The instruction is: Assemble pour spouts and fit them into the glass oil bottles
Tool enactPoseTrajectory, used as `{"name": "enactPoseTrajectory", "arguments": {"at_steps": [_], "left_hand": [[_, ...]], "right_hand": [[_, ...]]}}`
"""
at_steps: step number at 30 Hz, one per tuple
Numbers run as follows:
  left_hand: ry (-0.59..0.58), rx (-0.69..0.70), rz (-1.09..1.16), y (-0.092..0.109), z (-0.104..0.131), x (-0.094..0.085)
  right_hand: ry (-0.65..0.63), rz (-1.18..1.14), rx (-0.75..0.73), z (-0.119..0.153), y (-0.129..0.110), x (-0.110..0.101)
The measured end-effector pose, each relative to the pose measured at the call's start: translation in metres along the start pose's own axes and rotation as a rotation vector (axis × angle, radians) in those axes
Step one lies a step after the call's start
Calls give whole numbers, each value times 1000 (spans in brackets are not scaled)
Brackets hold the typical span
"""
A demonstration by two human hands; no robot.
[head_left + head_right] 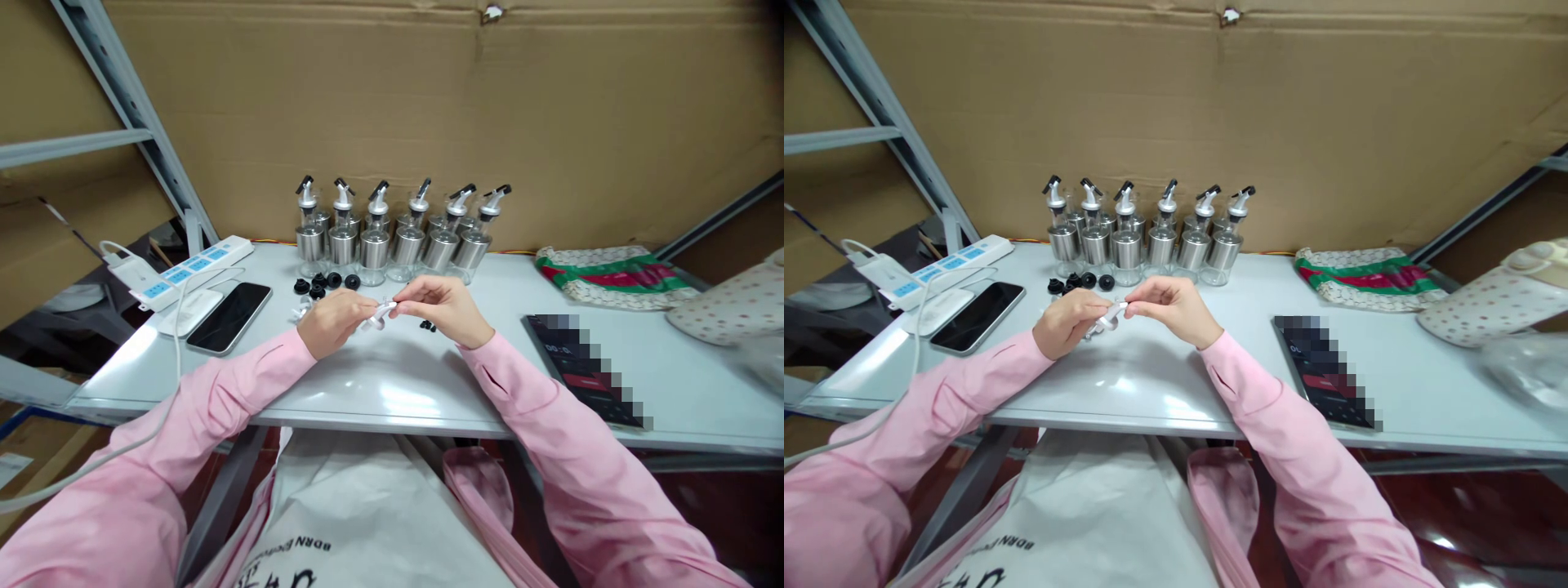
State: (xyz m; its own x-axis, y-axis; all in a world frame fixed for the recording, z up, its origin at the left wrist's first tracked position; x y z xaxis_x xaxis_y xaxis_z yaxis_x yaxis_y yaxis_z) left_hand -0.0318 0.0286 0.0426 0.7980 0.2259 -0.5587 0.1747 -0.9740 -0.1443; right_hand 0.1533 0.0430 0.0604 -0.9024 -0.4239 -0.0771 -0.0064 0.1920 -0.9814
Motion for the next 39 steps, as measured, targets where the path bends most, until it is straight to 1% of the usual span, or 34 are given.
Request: {"name": "enactPoseTrajectory", "arguments": {"at_steps": [2, 4, 9, 13, 20, 24, 26, 28, 29, 31, 33, 34, 36, 37, 39], "left_hand": [[15, -2, 12, 0, 1, 1], [37, -1, 14, 1, 1, 1], [96, 8, -18, 4, -1, 0], [90, 3, -46, 4, -3, 0], [49, 45, -52, 4, -2, 3], [11, 40, -71, 3, -1, 6], [-52, 26, -66, 0, -1, 5], [-153, -10, -97, -5, -1, 0], [-207, -46, -143, -10, -1, -4], [-290, -201, -313, -24, 1, -17], [-376, -449, -522, -43, 6, -34], [-424, -585, -592, -52, 10, -41], [-535, -821, -663, -67, 20, -53], [-595, -898, -681, -73, 25, -56], [-707, -977, -682, -79, 34, -58]], "right_hand": [[-35, -17, 25, 0, 2, 0], [-98, -55, 66, -1, 5, 0], [-302, -243, 175, -3, 14, 3], [-398, -312, 206, -3, 17, 8], [-455, -323, 191, -4, 20, 11], [-444, -339, 153, -2, 21, 12], [-419, -319, 141, -2, 21, 12], [-399, -299, 126, -2, 20, 11], [-388, -302, 115, -2, 19, 10], [-354, -334, 89, -2, 16, 8], [-308, -386, 68, -3, 12, 6], [-281, -410, 63, -3, 11, 5], [-232, -445, 59, -3, 8, 3], [-212, -456, 62, -3, 7, 3], [-177, -463, 77, -3, 5, 2]]}}
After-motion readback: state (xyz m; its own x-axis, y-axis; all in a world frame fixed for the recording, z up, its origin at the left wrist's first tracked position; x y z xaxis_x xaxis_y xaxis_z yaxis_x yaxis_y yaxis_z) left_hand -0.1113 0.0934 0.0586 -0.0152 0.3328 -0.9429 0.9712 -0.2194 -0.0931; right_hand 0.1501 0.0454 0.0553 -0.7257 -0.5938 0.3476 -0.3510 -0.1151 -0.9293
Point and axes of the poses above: each hand's wrist, its own z-axis away from the middle knuckle, its own x-axis out of the palm, y = z × x, the point moved 2 cm from there along -z, towards the middle knuckle, and after that the axes turned 9 degrees about x, right-handed, at the moved point
